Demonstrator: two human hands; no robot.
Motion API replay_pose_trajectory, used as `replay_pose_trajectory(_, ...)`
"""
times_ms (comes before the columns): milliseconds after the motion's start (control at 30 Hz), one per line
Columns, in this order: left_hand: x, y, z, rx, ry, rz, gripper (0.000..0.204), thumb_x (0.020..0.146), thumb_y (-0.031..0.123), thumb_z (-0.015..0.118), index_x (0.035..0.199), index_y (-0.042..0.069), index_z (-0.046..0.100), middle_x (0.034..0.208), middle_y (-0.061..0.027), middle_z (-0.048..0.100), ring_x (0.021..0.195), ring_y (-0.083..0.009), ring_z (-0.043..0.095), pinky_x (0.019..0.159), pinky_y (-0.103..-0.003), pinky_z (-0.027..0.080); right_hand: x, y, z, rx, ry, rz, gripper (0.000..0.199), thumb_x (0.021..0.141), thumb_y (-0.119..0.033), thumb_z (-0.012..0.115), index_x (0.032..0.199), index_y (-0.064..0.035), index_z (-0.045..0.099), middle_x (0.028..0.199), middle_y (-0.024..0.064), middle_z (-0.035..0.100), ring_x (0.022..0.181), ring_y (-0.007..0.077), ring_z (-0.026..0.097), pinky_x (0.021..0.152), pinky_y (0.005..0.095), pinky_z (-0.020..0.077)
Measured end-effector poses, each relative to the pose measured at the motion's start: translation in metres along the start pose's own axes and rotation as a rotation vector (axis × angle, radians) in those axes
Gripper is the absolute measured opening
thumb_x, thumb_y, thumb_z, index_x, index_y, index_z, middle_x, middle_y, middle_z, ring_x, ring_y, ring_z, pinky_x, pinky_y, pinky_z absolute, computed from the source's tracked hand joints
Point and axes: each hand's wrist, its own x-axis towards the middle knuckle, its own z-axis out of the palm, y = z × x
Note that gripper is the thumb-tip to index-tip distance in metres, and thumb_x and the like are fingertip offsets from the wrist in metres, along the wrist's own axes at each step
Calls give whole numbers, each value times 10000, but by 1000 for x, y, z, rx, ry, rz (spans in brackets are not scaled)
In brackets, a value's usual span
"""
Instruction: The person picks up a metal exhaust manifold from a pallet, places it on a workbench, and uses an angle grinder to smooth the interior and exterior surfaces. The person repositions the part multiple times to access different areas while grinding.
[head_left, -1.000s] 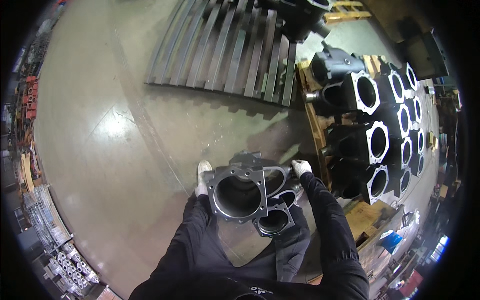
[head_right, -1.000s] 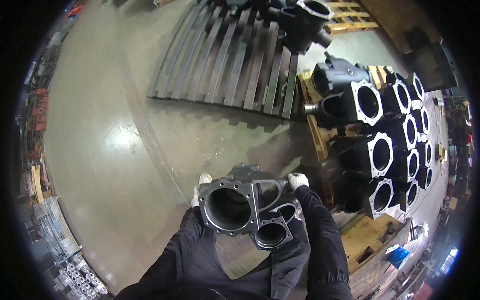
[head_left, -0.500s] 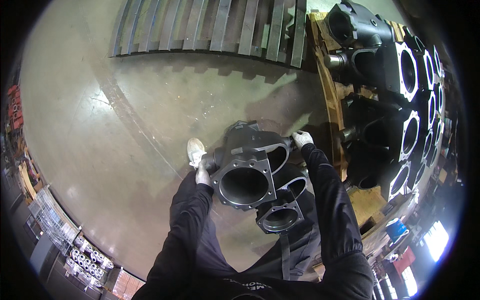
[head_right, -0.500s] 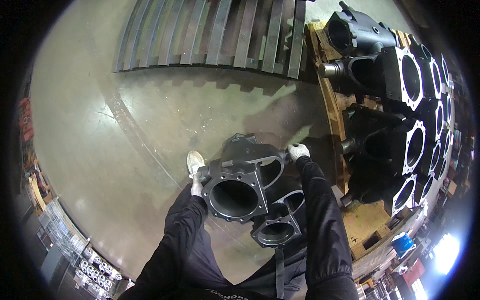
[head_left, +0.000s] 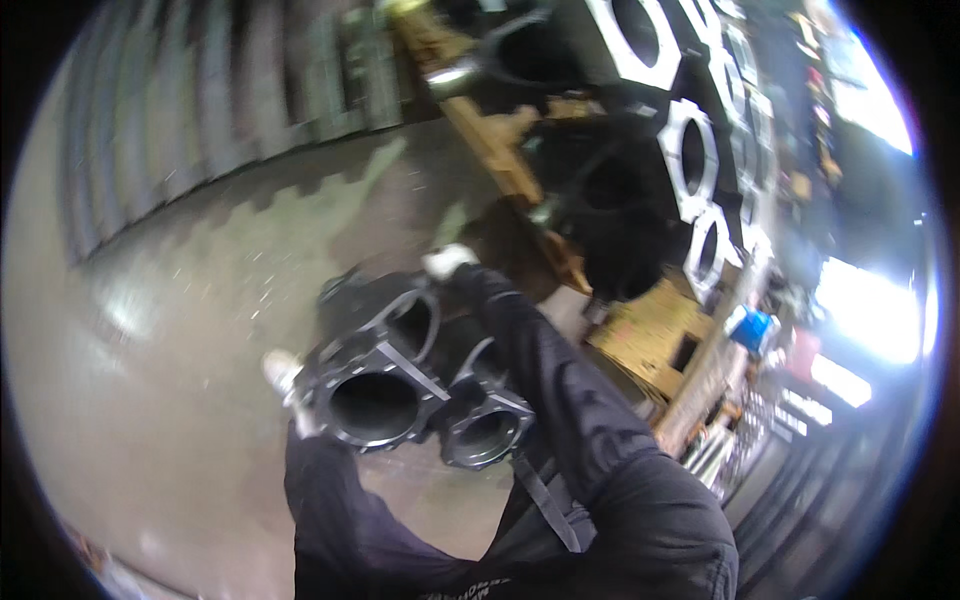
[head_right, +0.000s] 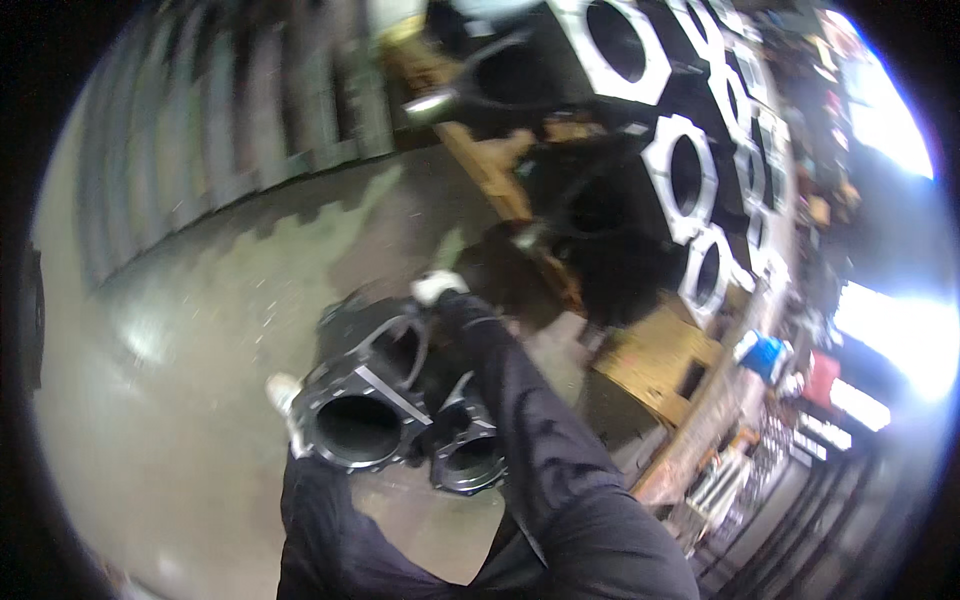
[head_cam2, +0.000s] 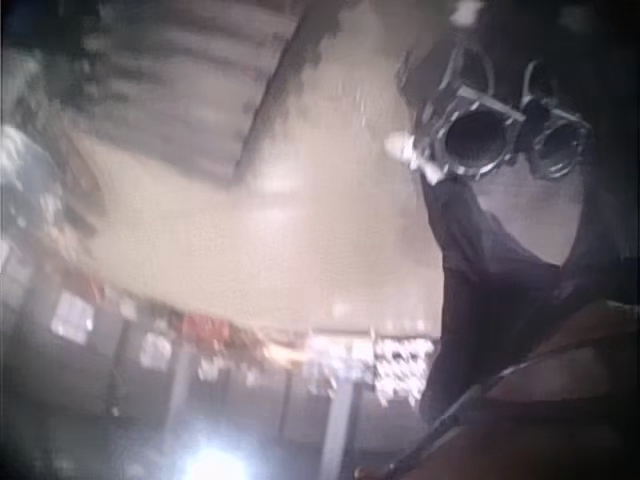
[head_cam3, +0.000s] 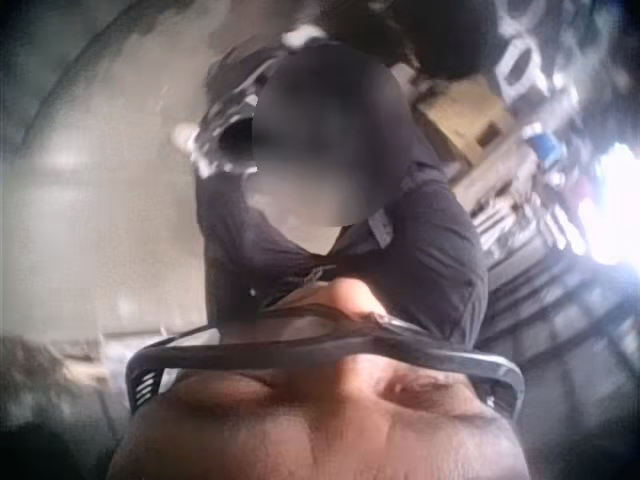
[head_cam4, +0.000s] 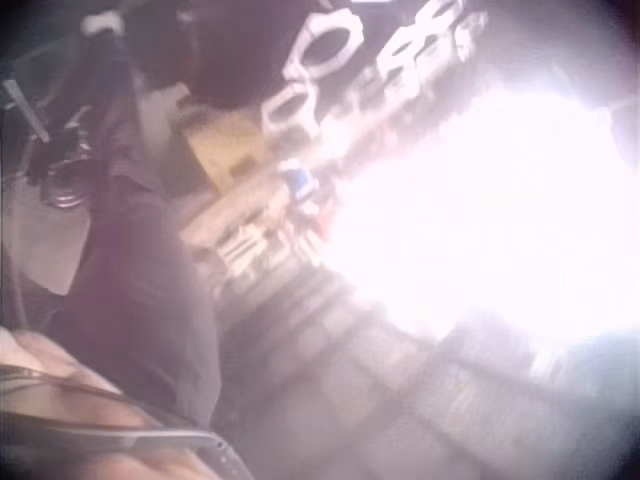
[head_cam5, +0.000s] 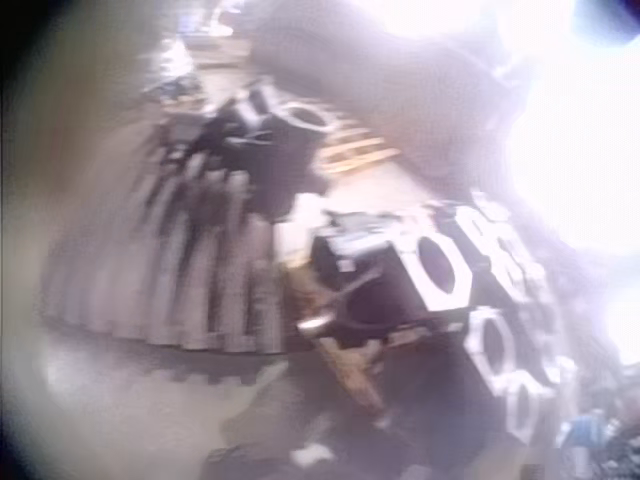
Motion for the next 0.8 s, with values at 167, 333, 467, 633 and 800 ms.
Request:
replay_pose_trajectory(167, -11, 7, 2, 23, -55, -17, 518, 985, 473, 597, 1267, 43, 657, 1196, -119, 680, 1116, -250, 637, 967, -370, 510, -2, 2, 5, 89, 13, -59, 507, 874, -372, 483, 1230, -83, 698, 1341, 173, 636, 1262, 342, 592, 1081, 426, 461)
replay_pose_trajectory(333, -62, 26, 4, 68, -3, 95, 516, 987, 461, 597, 1284, 42, 646, 1232, -122, 667, 1141, -251, 626, 982, -370, 504, -15, 11, 1, 294, -23, -111, 581, 876, -431, 534, 1312, -62, 641, 1355, 195, 625, 1265, 342, 596, 1083, 427, 462)
replay_pose_trajectory(467, -133, 23, 20, 183, 359, 353, 579, 1012, 387, 571, 1417, -22, 513, 1421, -162, 558, 1292, -286, 540, 1116, -395, 412, -84, 39, -15, 521, 56, -138, 667, 893, -492, 599, 1385, -45, 541, 1313, 249, 630, 1217, 401, 614, 1037, 443, 489)
replay_pose_trajectory(633, -227, 12, 40, 687, 361, 553, 581, 986, 332, 645, 1391, -67, 526, 1368, -256, 590, 1225, -313, 585, 1062, -392, 443, -219, 142, -62, 469, 262, -106, 547, 936, -458, 576, 1352, -105, 607, 1342, 190, 632, 1252, 380, 590, 1066, 436, 467)
replay_pose_trajectory(800, -331, 42, 102, 954, -74, 888, 515, 953, 113, 677, 1392, -87, 497, 1370, -221, 599, 1265, -295, 587, 1090, -387, 447, -390, 310, -39, 469, 321, 347, 527, 877, -450, 596, 1238, -75, 680, 1259, 213, 674, 1193, 390, 624, 1040, 436, 485)
